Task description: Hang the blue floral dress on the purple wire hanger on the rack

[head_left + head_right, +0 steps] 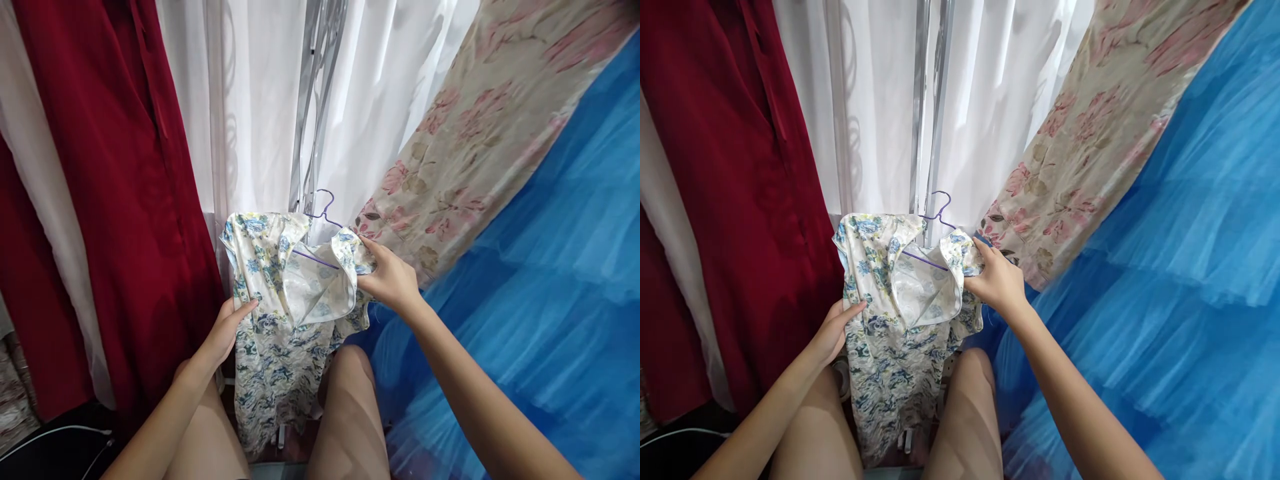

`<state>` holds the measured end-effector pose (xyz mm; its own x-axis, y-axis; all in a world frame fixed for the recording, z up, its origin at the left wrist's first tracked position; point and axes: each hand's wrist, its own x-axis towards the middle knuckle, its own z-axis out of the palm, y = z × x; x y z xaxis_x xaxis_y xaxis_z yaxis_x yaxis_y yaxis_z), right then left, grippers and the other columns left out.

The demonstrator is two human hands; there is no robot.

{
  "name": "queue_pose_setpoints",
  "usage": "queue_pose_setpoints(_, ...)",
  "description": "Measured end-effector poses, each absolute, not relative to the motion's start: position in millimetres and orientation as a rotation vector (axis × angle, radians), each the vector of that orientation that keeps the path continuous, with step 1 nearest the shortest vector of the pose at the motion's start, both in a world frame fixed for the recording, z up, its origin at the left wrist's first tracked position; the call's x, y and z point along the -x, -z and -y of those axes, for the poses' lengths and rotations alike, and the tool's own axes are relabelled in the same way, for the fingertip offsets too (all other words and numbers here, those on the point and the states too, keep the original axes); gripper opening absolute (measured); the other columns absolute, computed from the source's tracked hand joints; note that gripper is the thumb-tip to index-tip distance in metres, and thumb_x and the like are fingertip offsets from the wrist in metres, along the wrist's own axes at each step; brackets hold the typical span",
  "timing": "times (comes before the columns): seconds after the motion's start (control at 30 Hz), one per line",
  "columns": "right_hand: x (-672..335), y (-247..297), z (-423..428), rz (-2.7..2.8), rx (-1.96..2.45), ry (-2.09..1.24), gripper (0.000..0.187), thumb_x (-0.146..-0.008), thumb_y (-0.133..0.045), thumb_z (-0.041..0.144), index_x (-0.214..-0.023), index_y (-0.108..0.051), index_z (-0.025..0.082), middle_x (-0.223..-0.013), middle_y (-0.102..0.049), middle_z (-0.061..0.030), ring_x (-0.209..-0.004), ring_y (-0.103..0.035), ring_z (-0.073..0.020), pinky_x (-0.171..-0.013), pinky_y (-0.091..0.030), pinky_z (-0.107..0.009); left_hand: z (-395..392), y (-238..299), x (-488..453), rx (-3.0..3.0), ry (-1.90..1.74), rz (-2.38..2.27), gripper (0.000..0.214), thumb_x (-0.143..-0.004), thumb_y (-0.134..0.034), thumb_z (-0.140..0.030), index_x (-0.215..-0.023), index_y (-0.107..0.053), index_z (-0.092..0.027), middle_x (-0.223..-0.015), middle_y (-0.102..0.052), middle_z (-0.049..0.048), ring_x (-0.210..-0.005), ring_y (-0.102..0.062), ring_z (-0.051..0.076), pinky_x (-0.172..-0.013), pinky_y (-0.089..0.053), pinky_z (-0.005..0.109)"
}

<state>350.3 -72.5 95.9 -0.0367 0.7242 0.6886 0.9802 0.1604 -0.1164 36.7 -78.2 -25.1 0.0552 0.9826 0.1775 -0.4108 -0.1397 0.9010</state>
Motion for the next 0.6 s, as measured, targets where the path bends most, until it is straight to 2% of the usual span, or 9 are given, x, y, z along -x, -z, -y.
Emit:
queue_pose_setpoints(0.17, -343, -101, 76, 1.918, 1.548, 0.578, 0.083, -0.067, -0.070, 0.054, -0.143, -0.049, 0.026, -0.114, -0.069, -0.0087, -0.092, -0.068, -0.0340, -0.070, -0.050, -0.036, 91, 34, -29, -1.021, -1.426, -0.812, 0.047, -0.076, -0.077, -0.036, -0.115, -0.064, -0.012, -0.115, -0.071, 0.0127, -0.113, -0.064, 0.030, -0.100, -0.046, 0.038)
queue_pose_setpoints(0.37, -356, -87, 84, 2.085, 1.378, 0.546, 0.090, -0.066, -0.072, 0.042, -0.148, -0.041, 0.024, -0.121, -0.065, -0.0091, -0.095, -0.067, -0.0313, -0.072, -0.052, -0.035, 119, 63, -32, -1.033, -1.357, -0.926, 0.057, -0.074, -0.079, -0.036, -0.125, -0.061, -0.018, -0.127, -0.067, 0.0099, -0.126, -0.056, 0.029, -0.108, -0.042, 0.038)
queue_pose_setpoints(0.47, -359, -79, 84, 2.087, 1.323, 0.578, 0.093, -0.068, -0.070, 0.036, -0.152, -0.034, 0.023, -0.133, -0.057, -0.0122, -0.111, -0.061, -0.0350, -0.085, -0.052, -0.042, 132, 83, -38, -1.061, -1.316, -0.935, 0.052, -0.076, -0.077, -0.039, -0.121, -0.065, -0.017, -0.126, -0.067, 0.0102, -0.125, -0.057, 0.030, -0.107, -0.043, 0.038)
queue_pose_setpoints(0.53, -356, -69, 86, 2.070, 1.266, 0.588, 0.086, -0.073, -0.067, 0.032, -0.152, -0.034, 0.023, -0.146, -0.047, -0.0137, -0.129, -0.049, -0.0378, -0.101, -0.043, -0.051, 138, 97, -41, -1.059, -1.300, -0.976, 0.050, -0.074, -0.078, -0.041, -0.116, -0.067, -0.014, -0.122, -0.069, 0.0120, -0.122, -0.059, 0.032, -0.106, -0.044, 0.041)
queue_pose_setpoints(0.6, -349, -50, 93, 2.074, 1.194, 0.494, 0.075, -0.080, -0.061, 0.029, -0.150, -0.036, 0.024, -0.152, -0.041, -0.0121, -0.139, -0.037, -0.0367, -0.111, -0.033, -0.055, 142, 110, -44, -1.054, -1.298, -1.039, 0.050, -0.072, -0.079, -0.041, -0.113, -0.069, -0.013, -0.119, -0.070, 0.0137, -0.118, -0.061, 0.034, -0.104, -0.045, 0.043)
